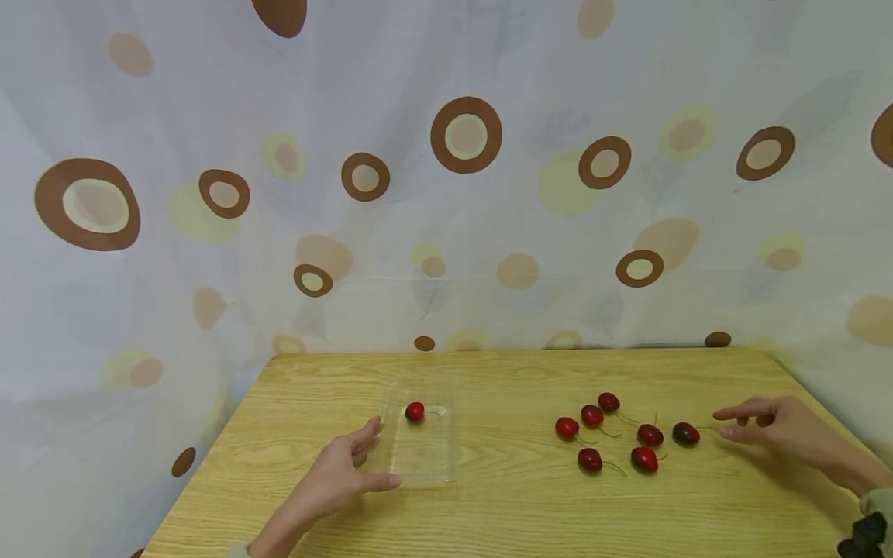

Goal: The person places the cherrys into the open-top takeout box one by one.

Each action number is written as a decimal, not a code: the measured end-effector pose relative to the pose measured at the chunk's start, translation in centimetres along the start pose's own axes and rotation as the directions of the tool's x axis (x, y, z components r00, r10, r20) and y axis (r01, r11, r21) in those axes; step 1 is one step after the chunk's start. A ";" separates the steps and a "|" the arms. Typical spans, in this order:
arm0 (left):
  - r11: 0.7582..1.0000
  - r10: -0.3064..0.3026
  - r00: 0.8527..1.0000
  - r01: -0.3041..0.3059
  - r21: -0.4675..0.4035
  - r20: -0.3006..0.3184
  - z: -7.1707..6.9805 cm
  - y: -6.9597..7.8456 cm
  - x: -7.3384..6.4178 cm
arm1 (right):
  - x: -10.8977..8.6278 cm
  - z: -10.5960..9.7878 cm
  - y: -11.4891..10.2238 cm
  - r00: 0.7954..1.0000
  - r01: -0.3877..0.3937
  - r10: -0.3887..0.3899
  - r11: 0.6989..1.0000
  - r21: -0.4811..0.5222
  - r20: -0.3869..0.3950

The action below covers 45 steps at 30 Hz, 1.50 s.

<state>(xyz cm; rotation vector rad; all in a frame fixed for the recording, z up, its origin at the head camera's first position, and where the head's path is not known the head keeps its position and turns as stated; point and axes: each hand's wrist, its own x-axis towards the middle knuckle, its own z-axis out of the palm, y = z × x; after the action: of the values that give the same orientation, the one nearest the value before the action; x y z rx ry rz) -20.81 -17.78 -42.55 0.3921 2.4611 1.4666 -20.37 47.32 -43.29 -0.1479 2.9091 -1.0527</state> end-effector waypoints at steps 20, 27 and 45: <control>1.000 -0.001 1.000 0.001 0.002 0.003 0.1 0.0 0.0 | 1.0 0.6 1.9 0.992 0.130 -0.130 0.991 -0.011 -0.002; 1.000 0.004 1.000 -0.004 0.002 0.001 0.1 0.1 0.0 | 1.1 0.8 1.5 0.990 0.127 -0.129 0.991 -0.046 -0.051; 1.000 -0.005 1.000 0.005 0.006 -0.003 0.0 0.1 -0.1 | 1.1 0.2 0.1 0.993 -0.097 0.096 0.995 -0.020 -0.072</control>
<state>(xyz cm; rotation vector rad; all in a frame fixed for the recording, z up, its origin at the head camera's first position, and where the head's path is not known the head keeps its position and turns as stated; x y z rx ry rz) -20.67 -17.73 -42.45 0.3854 2.4670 1.4593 -21.46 47.17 -43.57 0.0294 2.9575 -1.0299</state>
